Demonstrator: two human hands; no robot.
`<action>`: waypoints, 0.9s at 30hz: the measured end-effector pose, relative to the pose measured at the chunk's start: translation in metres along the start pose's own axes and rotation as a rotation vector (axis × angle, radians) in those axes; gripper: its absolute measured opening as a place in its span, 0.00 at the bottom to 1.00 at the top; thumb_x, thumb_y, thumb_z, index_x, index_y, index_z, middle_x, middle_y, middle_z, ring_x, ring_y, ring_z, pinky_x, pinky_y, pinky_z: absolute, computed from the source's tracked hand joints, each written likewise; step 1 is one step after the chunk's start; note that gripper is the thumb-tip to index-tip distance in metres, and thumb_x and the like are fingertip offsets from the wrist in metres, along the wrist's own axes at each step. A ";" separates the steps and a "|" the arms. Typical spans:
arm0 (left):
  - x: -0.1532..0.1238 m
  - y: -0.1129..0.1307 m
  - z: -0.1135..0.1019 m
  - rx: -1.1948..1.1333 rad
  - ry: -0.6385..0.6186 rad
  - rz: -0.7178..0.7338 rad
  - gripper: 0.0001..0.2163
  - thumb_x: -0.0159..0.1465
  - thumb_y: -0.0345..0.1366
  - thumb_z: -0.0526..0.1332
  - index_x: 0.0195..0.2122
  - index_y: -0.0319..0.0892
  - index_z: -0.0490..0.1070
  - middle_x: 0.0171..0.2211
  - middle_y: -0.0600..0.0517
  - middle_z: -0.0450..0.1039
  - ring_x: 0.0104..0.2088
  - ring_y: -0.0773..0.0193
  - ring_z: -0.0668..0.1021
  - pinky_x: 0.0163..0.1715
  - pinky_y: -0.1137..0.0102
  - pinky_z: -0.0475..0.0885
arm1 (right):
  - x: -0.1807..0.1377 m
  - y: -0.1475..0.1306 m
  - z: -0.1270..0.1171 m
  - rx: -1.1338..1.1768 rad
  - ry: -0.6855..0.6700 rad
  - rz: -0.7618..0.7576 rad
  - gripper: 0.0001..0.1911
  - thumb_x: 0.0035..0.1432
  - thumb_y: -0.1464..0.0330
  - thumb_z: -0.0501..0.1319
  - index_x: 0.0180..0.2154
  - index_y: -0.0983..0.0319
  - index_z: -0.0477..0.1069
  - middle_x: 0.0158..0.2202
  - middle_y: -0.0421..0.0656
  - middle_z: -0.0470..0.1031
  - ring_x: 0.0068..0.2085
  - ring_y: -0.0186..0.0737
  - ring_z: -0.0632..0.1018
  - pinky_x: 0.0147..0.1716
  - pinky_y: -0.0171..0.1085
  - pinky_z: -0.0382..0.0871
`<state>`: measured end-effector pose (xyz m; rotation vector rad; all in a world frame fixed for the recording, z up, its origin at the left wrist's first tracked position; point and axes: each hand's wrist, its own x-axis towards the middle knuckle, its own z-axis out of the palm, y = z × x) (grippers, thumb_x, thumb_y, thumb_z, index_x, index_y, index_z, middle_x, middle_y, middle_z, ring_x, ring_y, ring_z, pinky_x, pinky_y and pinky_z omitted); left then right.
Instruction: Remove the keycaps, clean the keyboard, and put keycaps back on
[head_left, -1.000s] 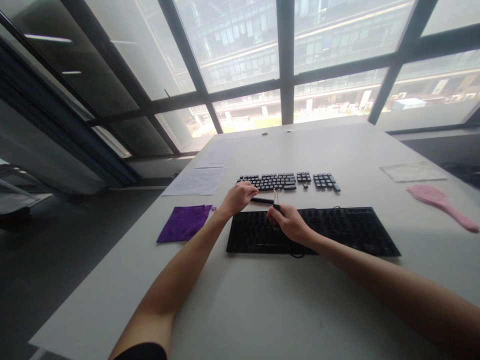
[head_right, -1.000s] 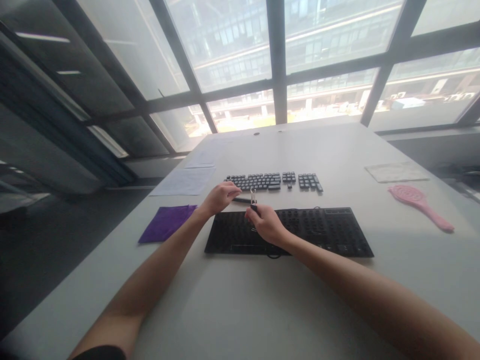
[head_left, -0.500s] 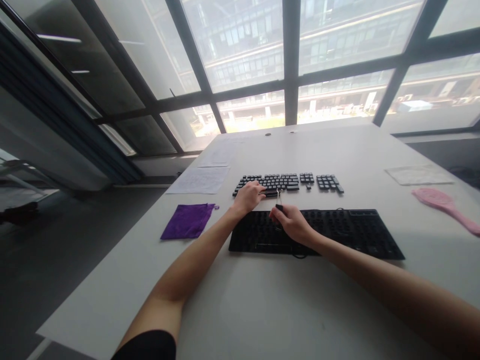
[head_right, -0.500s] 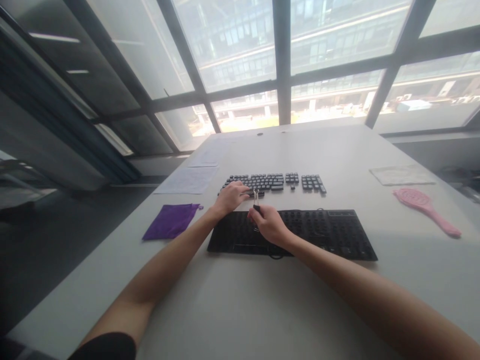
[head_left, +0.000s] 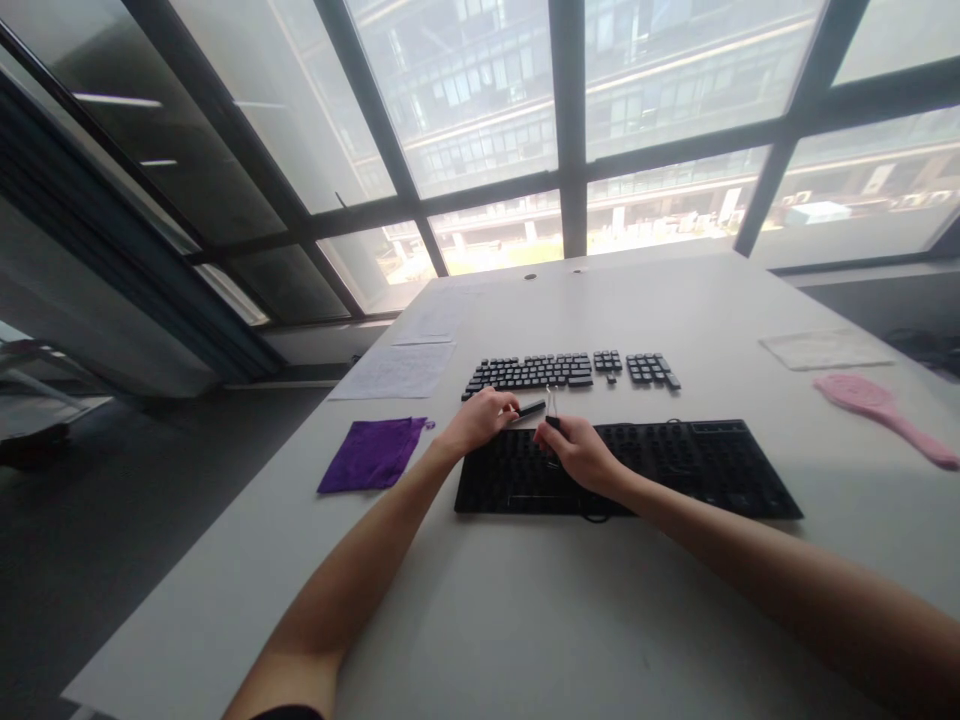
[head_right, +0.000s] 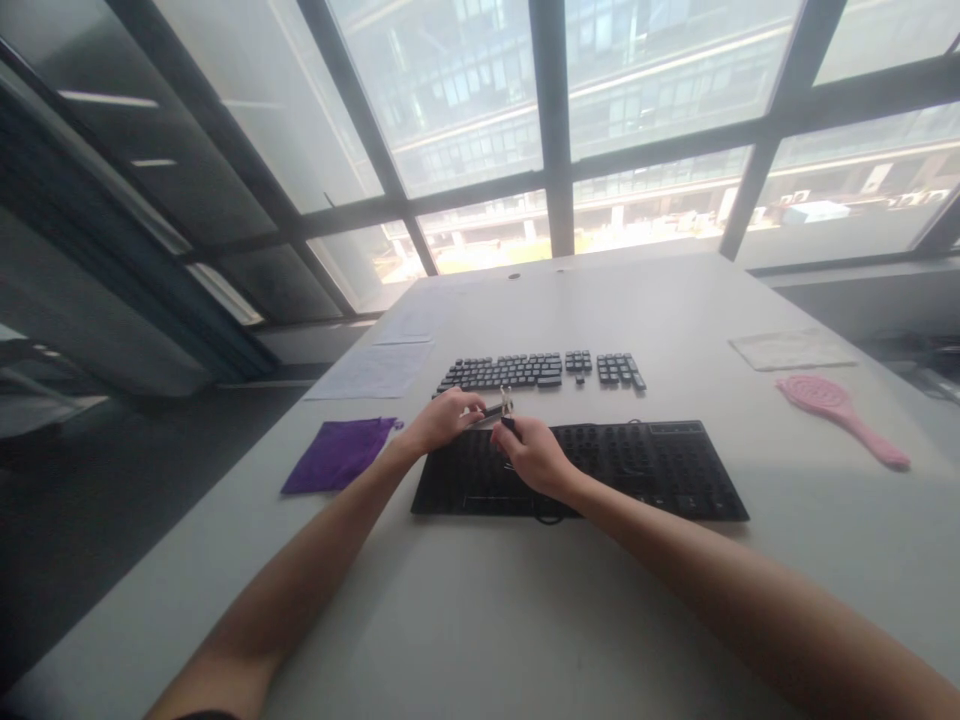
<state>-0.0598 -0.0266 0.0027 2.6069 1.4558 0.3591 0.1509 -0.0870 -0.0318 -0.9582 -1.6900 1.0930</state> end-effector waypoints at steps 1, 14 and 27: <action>0.000 0.000 0.000 -0.001 0.012 0.008 0.08 0.64 0.31 0.62 0.41 0.43 0.80 0.35 0.49 0.79 0.41 0.59 0.77 0.47 0.67 0.71 | 0.000 0.000 0.000 -0.004 0.001 -0.007 0.18 0.65 0.59 0.54 0.29 0.63 0.72 0.24 0.40 0.72 0.28 0.37 0.72 0.30 0.35 0.65; 0.006 0.010 0.005 0.018 0.050 0.009 0.09 0.62 0.29 0.65 0.42 0.41 0.79 0.37 0.48 0.77 0.39 0.60 0.78 0.47 0.68 0.73 | 0.001 0.003 0.000 -0.034 0.005 -0.014 0.18 0.65 0.59 0.54 0.29 0.63 0.72 0.25 0.40 0.72 0.28 0.38 0.72 0.31 0.35 0.64; 0.029 0.009 0.021 0.141 0.164 -0.053 0.06 0.64 0.32 0.64 0.40 0.44 0.81 0.40 0.48 0.78 0.45 0.55 0.74 0.47 0.65 0.71 | 0.000 0.001 0.000 -0.047 0.002 -0.009 0.17 0.66 0.60 0.54 0.29 0.63 0.72 0.26 0.40 0.73 0.29 0.38 0.73 0.31 0.35 0.63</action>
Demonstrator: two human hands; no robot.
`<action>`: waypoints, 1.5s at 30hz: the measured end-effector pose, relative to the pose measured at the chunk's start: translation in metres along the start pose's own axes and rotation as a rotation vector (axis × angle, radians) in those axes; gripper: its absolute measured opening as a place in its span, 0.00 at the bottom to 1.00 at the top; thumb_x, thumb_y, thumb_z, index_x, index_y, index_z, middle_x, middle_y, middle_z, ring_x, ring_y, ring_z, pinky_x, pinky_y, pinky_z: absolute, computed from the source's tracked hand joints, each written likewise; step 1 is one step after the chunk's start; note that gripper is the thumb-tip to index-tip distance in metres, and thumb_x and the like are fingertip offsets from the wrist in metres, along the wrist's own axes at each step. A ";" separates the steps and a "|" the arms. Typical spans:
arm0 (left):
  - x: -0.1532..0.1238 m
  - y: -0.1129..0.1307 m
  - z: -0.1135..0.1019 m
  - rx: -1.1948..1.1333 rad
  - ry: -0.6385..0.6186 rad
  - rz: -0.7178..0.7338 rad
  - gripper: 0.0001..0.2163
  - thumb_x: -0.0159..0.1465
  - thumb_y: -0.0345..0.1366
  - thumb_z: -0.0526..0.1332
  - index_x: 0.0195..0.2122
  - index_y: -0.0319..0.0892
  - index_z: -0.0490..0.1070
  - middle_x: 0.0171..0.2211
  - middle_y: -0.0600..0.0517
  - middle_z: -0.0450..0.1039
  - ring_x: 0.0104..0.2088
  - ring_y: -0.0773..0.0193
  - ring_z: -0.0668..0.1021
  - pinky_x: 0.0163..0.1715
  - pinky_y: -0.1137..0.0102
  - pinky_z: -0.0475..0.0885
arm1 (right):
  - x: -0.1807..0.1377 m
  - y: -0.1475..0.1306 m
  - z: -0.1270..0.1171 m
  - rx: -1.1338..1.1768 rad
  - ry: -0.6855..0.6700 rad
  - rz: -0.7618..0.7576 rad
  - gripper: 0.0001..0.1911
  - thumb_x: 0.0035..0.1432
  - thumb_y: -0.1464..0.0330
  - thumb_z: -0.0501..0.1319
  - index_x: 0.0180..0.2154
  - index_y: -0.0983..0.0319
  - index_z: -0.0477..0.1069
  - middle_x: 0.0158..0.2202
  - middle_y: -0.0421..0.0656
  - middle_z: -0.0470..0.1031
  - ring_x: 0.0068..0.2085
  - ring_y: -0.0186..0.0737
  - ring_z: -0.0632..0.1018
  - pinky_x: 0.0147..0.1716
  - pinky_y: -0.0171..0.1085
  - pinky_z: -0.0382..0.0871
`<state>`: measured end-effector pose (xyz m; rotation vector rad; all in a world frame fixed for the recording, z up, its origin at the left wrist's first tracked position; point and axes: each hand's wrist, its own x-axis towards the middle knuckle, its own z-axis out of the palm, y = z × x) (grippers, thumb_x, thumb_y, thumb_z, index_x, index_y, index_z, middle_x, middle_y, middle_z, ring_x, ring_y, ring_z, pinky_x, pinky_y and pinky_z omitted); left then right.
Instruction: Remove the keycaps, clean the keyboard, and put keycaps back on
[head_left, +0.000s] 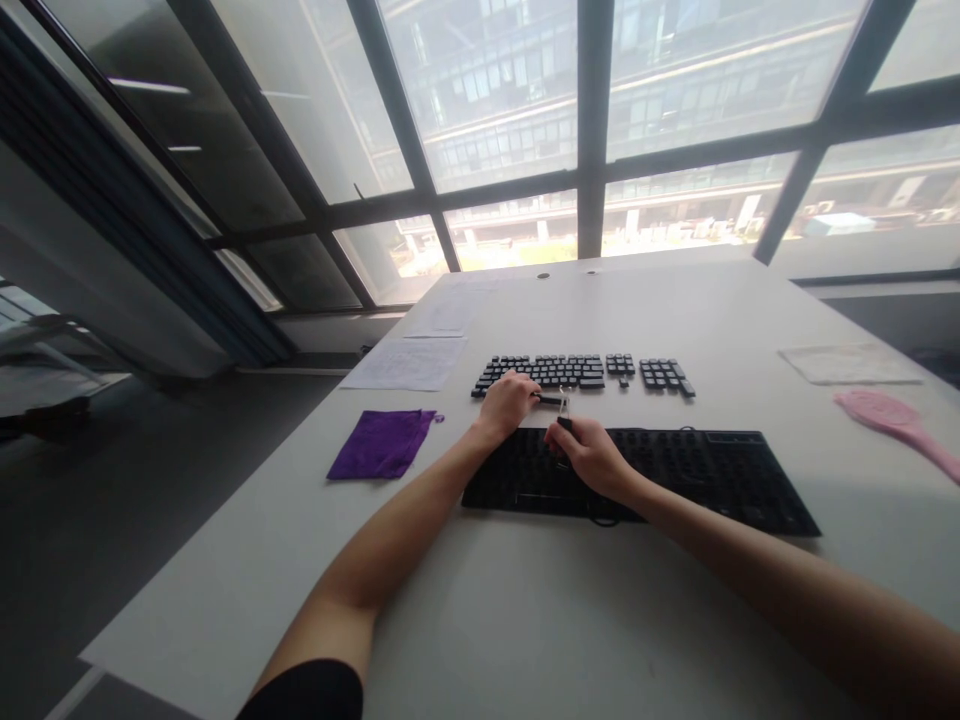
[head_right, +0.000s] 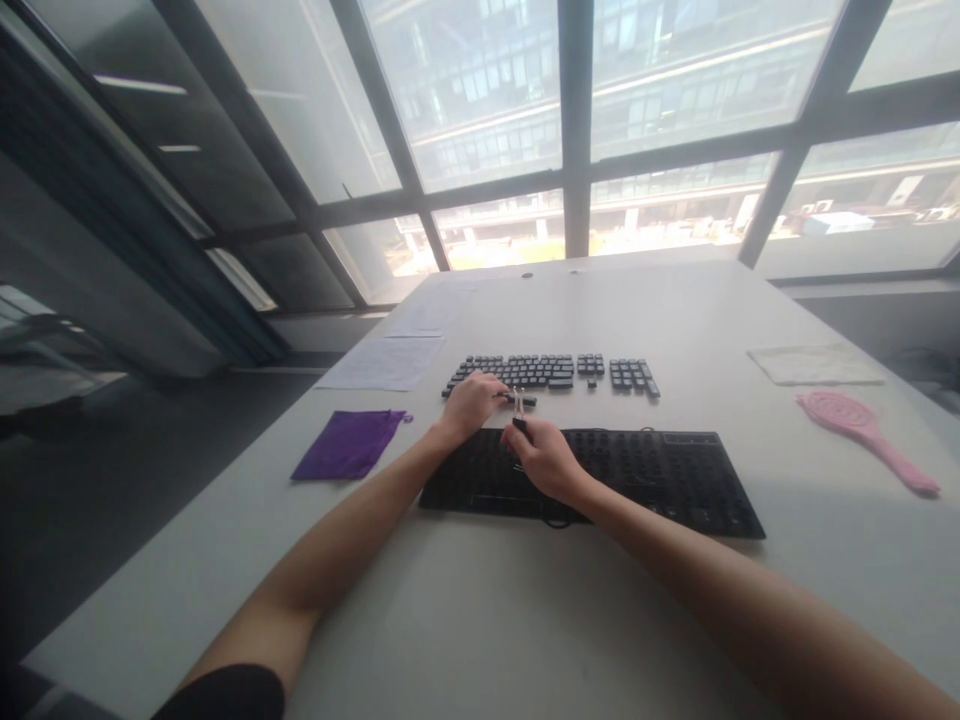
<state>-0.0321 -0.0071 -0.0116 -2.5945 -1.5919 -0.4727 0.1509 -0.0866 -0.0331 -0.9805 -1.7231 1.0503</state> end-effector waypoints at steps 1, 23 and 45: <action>0.000 -0.001 0.001 0.004 0.010 -0.010 0.06 0.64 0.33 0.65 0.40 0.44 0.81 0.40 0.48 0.78 0.45 0.55 0.74 0.46 0.65 0.71 | 0.000 0.000 0.000 -0.004 -0.001 0.003 0.17 0.65 0.60 0.54 0.29 0.63 0.72 0.25 0.40 0.73 0.29 0.38 0.73 0.31 0.35 0.63; -0.003 -0.013 0.006 0.014 0.091 -0.061 0.06 0.62 0.33 0.67 0.40 0.45 0.81 0.40 0.49 0.77 0.45 0.57 0.73 0.44 0.66 0.71 | 0.000 0.002 -0.001 -0.013 -0.002 0.002 0.18 0.66 0.60 0.54 0.29 0.63 0.73 0.25 0.41 0.73 0.29 0.39 0.73 0.31 0.35 0.64; -0.008 -0.043 0.004 -0.073 0.113 0.088 0.08 0.63 0.36 0.67 0.43 0.47 0.81 0.41 0.51 0.79 0.43 0.58 0.73 0.46 0.66 0.71 | -0.001 -0.001 -0.001 0.026 -0.014 0.044 0.18 0.64 0.58 0.55 0.29 0.63 0.72 0.24 0.40 0.73 0.27 0.38 0.73 0.30 0.35 0.65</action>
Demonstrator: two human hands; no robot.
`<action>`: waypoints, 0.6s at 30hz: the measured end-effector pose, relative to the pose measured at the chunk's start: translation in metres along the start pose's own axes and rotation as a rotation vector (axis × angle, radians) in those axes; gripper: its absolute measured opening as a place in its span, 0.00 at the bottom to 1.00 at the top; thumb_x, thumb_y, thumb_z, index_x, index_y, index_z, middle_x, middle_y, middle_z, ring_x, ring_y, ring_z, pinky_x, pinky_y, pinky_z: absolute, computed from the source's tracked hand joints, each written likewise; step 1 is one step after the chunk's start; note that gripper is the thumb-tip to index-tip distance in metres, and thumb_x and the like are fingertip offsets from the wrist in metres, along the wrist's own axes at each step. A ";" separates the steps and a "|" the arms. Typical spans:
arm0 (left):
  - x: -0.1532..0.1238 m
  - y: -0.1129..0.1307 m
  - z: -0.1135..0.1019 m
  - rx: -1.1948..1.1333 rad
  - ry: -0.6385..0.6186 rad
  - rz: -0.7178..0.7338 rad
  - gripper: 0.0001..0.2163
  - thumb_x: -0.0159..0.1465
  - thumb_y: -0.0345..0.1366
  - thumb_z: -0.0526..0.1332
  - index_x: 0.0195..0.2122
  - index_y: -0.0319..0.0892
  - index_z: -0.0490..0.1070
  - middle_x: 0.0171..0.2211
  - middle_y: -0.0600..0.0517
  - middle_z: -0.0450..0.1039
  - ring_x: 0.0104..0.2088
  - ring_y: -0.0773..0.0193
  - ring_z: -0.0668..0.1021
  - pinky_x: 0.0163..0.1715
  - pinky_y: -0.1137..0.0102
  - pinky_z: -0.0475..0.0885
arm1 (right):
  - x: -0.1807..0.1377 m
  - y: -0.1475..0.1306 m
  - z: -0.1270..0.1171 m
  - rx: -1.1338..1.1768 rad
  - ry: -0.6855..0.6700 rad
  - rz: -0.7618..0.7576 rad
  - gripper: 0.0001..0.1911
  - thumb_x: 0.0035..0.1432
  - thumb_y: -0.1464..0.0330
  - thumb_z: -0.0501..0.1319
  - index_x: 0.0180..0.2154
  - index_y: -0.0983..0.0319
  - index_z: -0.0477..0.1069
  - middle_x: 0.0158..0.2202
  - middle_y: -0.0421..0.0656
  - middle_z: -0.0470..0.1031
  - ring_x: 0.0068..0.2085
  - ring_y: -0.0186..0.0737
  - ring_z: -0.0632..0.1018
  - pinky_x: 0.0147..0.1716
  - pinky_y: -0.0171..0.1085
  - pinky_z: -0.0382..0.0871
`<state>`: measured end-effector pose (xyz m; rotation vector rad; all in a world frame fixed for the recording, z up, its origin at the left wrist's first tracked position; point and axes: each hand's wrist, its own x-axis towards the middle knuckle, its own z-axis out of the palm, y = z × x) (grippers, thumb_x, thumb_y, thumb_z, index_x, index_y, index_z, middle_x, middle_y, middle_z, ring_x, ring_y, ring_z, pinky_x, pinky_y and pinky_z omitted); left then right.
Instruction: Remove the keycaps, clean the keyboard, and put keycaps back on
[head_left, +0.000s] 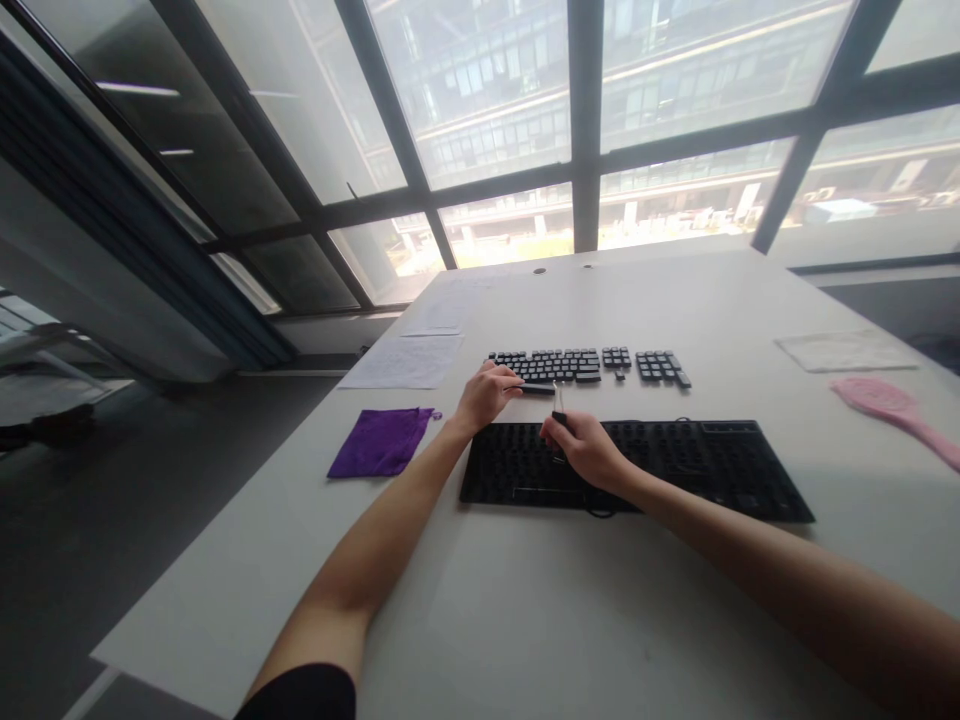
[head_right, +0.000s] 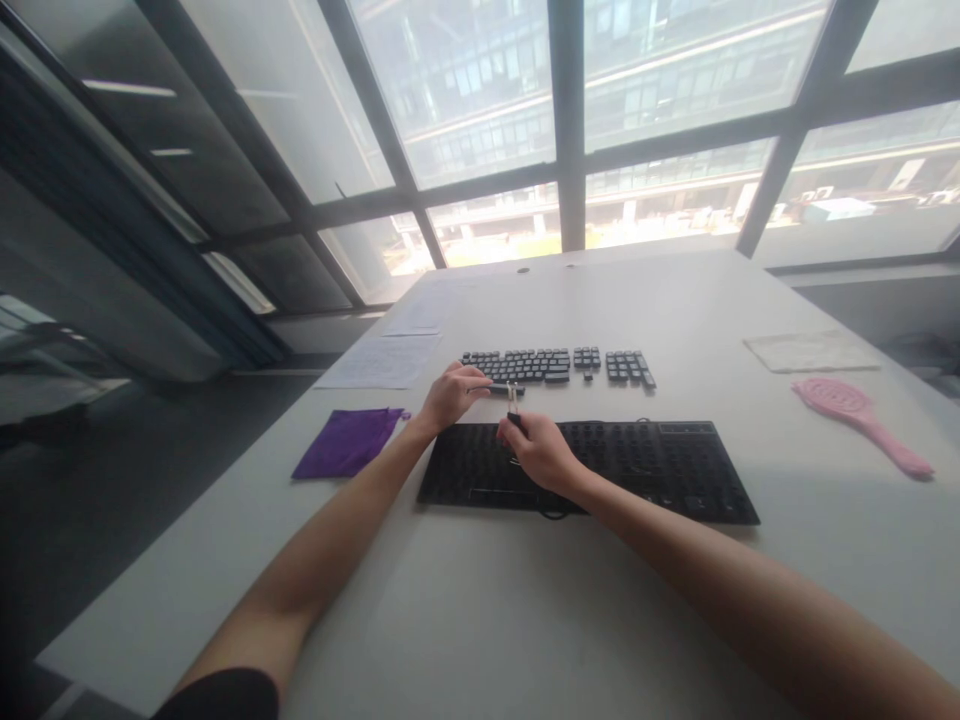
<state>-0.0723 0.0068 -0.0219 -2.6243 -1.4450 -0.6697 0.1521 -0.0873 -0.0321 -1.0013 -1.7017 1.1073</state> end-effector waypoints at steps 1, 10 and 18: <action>0.001 0.001 0.000 0.014 -0.010 -0.006 0.08 0.63 0.36 0.66 0.43 0.48 0.82 0.41 0.51 0.79 0.44 0.58 0.73 0.45 0.66 0.72 | 0.000 0.000 0.000 -0.002 -0.001 -0.001 0.18 0.64 0.58 0.55 0.29 0.63 0.72 0.24 0.40 0.73 0.27 0.38 0.73 0.30 0.35 0.65; 0.002 0.007 0.000 0.051 -0.029 -0.065 0.05 0.64 0.36 0.65 0.38 0.47 0.82 0.38 0.49 0.77 0.44 0.58 0.73 0.42 0.67 0.72 | 0.001 0.001 0.000 -0.036 0.009 -0.032 0.18 0.65 0.59 0.55 0.29 0.62 0.73 0.25 0.40 0.73 0.28 0.38 0.73 0.32 0.36 0.65; 0.001 0.007 -0.001 0.048 -0.015 -0.076 0.05 0.64 0.36 0.65 0.38 0.45 0.82 0.38 0.49 0.78 0.43 0.57 0.73 0.43 0.66 0.71 | 0.001 0.000 -0.001 -0.041 0.005 -0.037 0.18 0.65 0.59 0.54 0.29 0.63 0.73 0.25 0.41 0.73 0.29 0.39 0.73 0.32 0.36 0.64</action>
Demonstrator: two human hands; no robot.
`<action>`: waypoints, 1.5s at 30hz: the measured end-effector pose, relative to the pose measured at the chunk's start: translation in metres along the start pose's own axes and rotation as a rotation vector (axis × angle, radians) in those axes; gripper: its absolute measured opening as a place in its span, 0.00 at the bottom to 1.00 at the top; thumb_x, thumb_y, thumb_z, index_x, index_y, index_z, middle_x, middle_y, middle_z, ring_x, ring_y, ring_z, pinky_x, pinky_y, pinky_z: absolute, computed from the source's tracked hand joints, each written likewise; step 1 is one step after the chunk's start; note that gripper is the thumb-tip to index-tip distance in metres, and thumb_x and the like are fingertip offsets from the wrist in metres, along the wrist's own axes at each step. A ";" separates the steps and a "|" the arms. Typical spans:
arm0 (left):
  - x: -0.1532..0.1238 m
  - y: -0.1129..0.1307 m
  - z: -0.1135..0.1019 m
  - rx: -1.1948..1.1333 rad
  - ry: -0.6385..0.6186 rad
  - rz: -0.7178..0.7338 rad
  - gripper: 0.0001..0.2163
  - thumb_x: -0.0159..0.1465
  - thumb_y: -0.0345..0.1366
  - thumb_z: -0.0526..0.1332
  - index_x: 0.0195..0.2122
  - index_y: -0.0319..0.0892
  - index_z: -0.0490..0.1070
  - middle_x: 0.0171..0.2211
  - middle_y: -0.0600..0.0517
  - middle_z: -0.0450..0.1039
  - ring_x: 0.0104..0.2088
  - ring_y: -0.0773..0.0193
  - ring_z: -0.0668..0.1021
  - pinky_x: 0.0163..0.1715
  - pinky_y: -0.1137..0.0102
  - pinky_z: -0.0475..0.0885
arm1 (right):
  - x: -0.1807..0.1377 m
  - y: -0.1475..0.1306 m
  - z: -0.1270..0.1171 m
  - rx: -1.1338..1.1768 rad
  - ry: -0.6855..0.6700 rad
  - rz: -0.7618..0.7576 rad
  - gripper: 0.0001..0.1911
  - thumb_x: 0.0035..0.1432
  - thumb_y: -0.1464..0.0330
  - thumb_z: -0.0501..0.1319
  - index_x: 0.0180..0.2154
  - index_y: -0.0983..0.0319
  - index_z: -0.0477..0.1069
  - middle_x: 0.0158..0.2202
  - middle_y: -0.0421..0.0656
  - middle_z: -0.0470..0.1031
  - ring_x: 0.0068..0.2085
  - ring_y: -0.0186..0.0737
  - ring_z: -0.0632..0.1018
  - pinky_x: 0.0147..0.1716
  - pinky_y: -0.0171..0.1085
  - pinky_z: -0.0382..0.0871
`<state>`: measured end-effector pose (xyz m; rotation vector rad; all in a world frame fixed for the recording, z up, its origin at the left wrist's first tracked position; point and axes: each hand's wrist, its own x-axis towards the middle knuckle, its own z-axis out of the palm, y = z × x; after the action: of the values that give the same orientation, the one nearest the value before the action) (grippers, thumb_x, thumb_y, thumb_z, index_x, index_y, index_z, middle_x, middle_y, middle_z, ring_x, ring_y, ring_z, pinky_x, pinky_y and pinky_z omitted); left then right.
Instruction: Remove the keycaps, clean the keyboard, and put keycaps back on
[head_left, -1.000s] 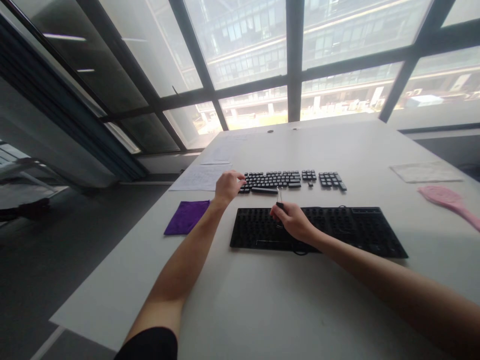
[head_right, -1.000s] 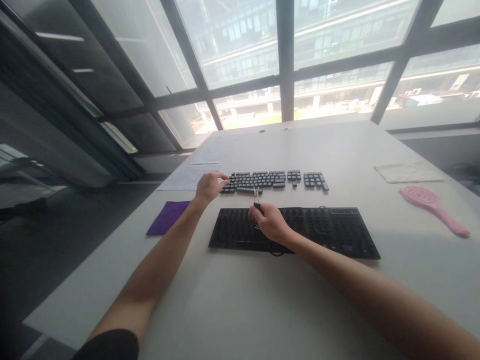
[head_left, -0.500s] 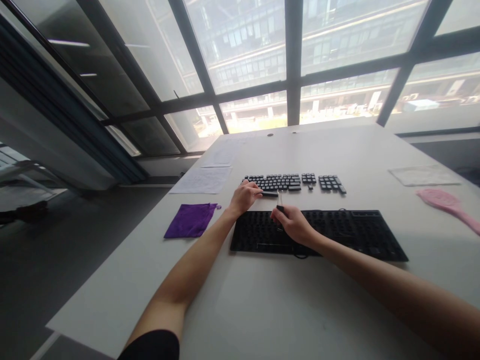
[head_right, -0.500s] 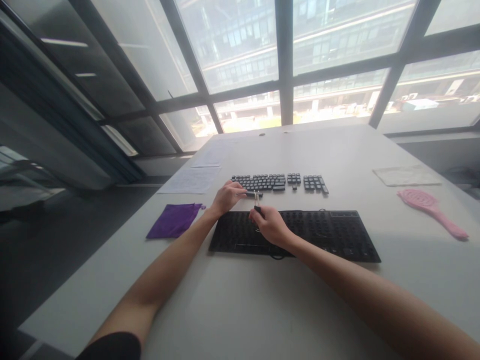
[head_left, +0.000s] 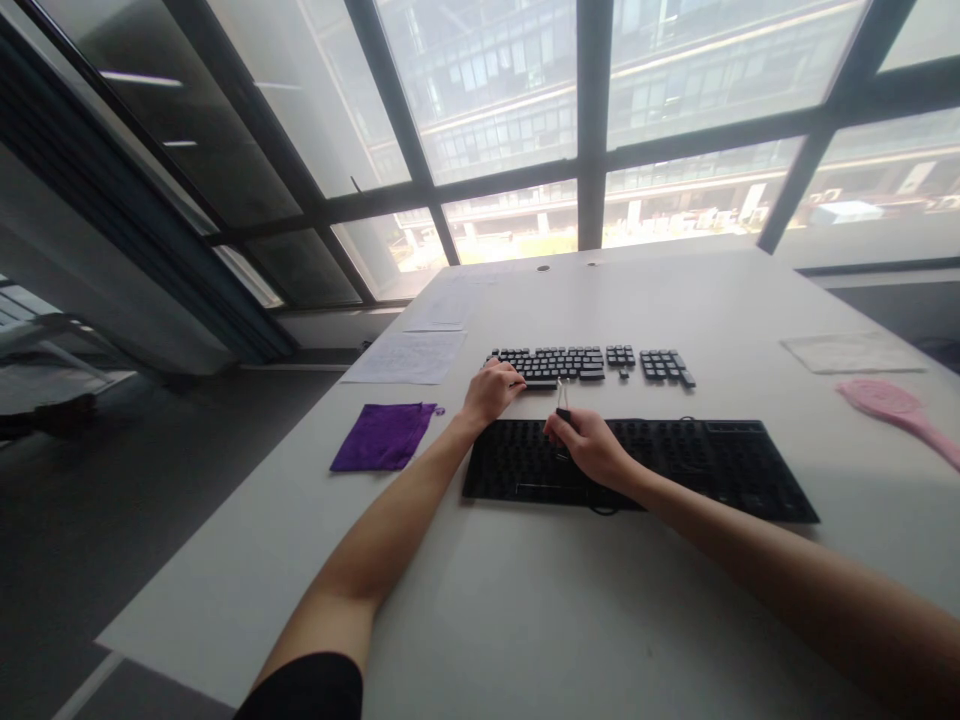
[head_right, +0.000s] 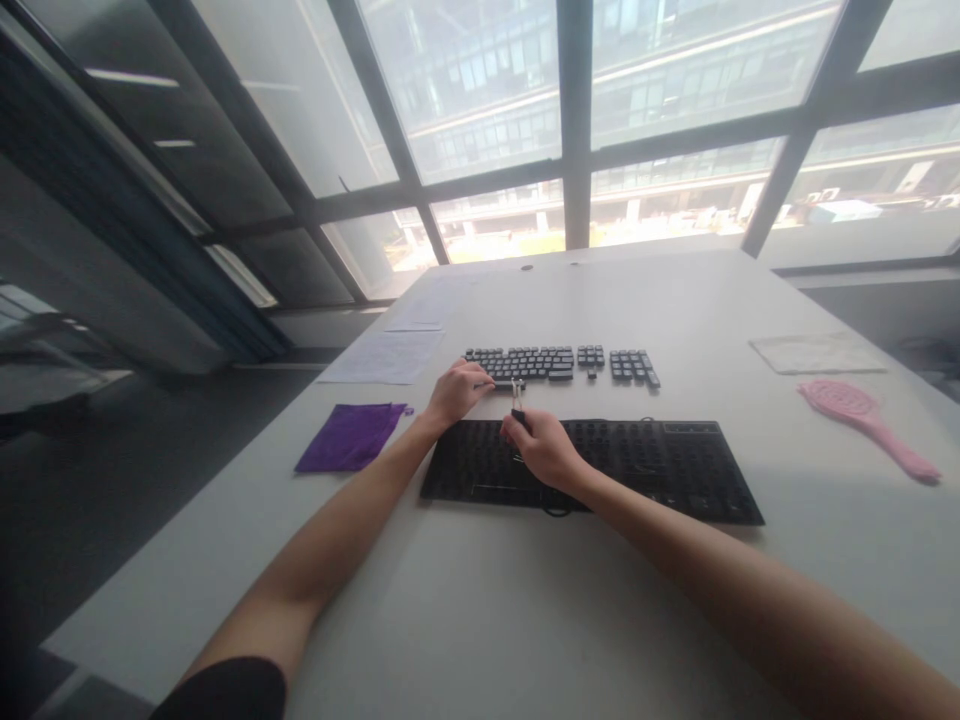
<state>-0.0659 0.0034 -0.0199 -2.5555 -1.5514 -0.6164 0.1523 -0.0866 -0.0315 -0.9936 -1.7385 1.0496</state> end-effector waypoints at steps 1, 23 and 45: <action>0.000 0.000 0.000 0.000 0.000 0.000 0.05 0.64 0.35 0.65 0.38 0.45 0.82 0.38 0.49 0.78 0.43 0.58 0.73 0.43 0.66 0.71 | 0.000 0.000 0.000 0.006 -0.001 -0.001 0.18 0.65 0.59 0.54 0.29 0.63 0.73 0.25 0.41 0.73 0.29 0.39 0.73 0.32 0.35 0.64; 0.004 0.005 -0.016 -0.021 0.112 -0.048 0.09 0.68 0.35 0.59 0.42 0.41 0.78 0.41 0.47 0.77 0.45 0.58 0.74 0.51 0.65 0.69 | 0.004 -0.002 -0.002 0.227 0.094 0.039 0.21 0.63 0.54 0.57 0.29 0.63 0.73 0.24 0.42 0.73 0.27 0.37 0.73 0.28 0.35 0.66; -0.083 0.157 -0.014 -0.437 -0.215 0.278 0.13 0.60 0.36 0.70 0.46 0.44 0.76 0.41 0.46 0.75 0.43 0.57 0.76 0.45 0.64 0.75 | -0.033 0.002 -0.082 0.301 0.300 0.135 0.26 0.59 0.47 0.60 0.29 0.64 0.74 0.23 0.41 0.71 0.25 0.36 0.70 0.25 0.35 0.64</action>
<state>0.0331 -0.1451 -0.0183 -3.1813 -1.1770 -0.7330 0.2396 -0.0959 -0.0182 -1.0254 -1.2442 1.1428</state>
